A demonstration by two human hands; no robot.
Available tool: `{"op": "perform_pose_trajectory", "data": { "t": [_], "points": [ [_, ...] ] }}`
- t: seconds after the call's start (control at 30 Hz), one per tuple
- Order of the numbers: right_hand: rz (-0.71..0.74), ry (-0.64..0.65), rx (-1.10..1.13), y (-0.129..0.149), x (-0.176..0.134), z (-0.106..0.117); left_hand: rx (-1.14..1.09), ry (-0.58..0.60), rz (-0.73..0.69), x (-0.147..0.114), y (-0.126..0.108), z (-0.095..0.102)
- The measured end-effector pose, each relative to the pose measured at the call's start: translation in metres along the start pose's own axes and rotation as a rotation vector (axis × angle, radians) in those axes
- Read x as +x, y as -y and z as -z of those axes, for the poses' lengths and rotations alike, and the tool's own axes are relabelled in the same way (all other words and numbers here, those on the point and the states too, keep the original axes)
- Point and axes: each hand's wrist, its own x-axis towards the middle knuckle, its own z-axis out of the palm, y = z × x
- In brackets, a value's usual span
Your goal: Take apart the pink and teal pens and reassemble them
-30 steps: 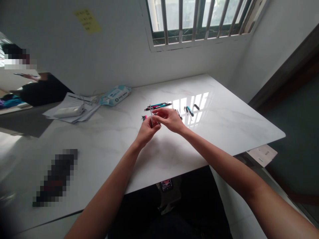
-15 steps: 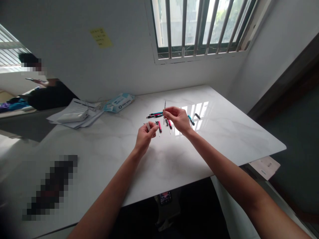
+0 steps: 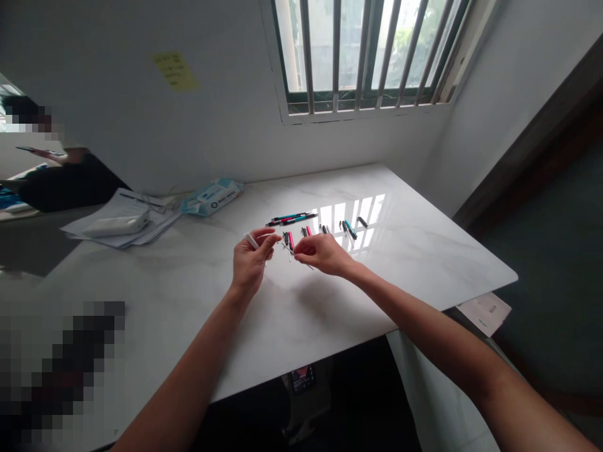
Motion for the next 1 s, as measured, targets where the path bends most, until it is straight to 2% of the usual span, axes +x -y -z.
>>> {"op": "perform_pose_trajectory", "data": {
  "t": [0.07,0.1,0.23,0.27,0.33,0.43,0.57,1.0],
  "points": [
    [-0.006,-0.014,-0.098,-0.007,-0.001,0.03,-0.029,-0.028,0.001,0.003,-0.002,0.002],
    [-0.013,-0.06,-0.134,-0.013,-0.001,0.049,-0.028,-0.031,-0.001,0.004,-0.002,0.004],
    [-0.13,-0.469,-0.378,-0.053,0.001,0.131,0.071,0.014,-0.01,0.005,-0.005,0.006],
    [-0.195,-0.527,-0.452,-0.065,0.0,0.146,0.101,0.027,-0.01,0.004,-0.005,0.006],
    [-0.316,-0.566,-0.543,-0.087,-0.004,0.166,0.152,0.05,-0.012,0.003,-0.006,0.006],
    [-0.412,-0.497,-0.605,-0.108,-0.012,0.173,0.214,0.087,-0.016,0.003,-0.007,0.005],
    [-0.411,-0.409,-0.615,-0.115,-0.015,0.169,0.269,0.11,-0.012,0.003,-0.007,0.005],
    [-0.387,-0.379,-0.602,-0.115,-0.011,0.163,0.299,0.098,-0.007,0.0,-0.008,0.0]
  ]
}}
